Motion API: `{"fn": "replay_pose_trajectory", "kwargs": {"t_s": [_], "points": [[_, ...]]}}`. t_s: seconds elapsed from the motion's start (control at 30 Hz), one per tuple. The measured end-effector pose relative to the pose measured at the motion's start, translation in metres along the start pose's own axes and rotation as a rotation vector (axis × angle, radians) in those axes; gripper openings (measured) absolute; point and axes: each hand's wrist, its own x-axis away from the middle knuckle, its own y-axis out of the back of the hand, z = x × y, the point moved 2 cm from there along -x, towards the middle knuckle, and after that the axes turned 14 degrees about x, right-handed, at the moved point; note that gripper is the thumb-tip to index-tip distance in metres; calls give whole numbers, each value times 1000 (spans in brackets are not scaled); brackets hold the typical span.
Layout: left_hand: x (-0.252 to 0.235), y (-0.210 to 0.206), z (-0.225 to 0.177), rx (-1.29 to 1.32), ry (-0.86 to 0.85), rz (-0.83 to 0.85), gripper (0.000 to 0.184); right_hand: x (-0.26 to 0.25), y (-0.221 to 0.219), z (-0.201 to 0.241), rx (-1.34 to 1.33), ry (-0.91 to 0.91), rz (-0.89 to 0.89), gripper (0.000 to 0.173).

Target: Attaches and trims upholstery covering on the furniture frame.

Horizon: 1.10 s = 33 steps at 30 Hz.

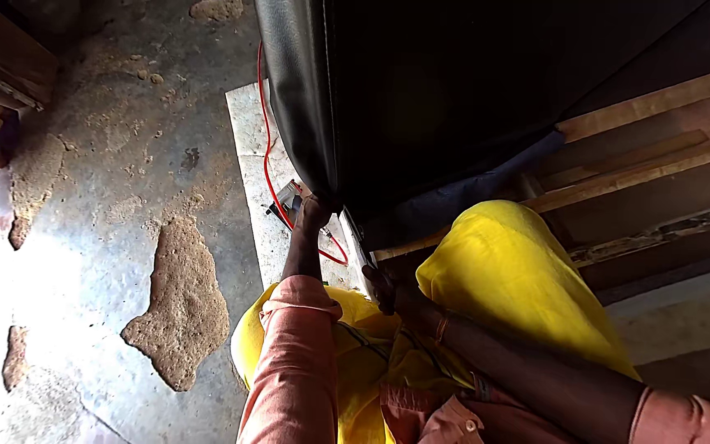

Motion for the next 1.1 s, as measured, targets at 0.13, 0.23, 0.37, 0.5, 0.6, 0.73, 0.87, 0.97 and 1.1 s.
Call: {"fn": "replay_pose_trajectory", "kwargs": {"t_s": [0.13, 0.23, 0.37, 0.5, 0.6, 0.73, 0.87, 0.97, 1.1], "points": [[4, 0, -4, -17, 23, -7, 53, -9, 3, 0, -7, 15, 18, 38], [4, 0, -2, -32, 16, -7, 52, -17, 4, 0, -14, 21, 22, 38], [5, 0, -7, -48, 25, 4, 53, -20, 6, 4, 7, 28, 17, 35], [5, -1, -6, -36, 30, 0, 53, -21, 8, 4, 68, 94, 0, 36], [6, 0, -7, -33, 21, -3, 52, -21, 8, 2, 83, 135, -25, 36], [8, 2, -8, -20, 37, -6, 53, -22, 5, 4, 88, 128, -46, 37], [7, 2, -6, 14, 77, -17, 54, -32, 4, 0, 42, 105, -38, 34], [7, 2, -5, 0, 76, -40, 55, -30, 9, -2, 58, 79, -7, 32], [10, -1, -5, -169, 15, -174, 53, -5, 21, -3, 148, 123, 92, 32]]}}
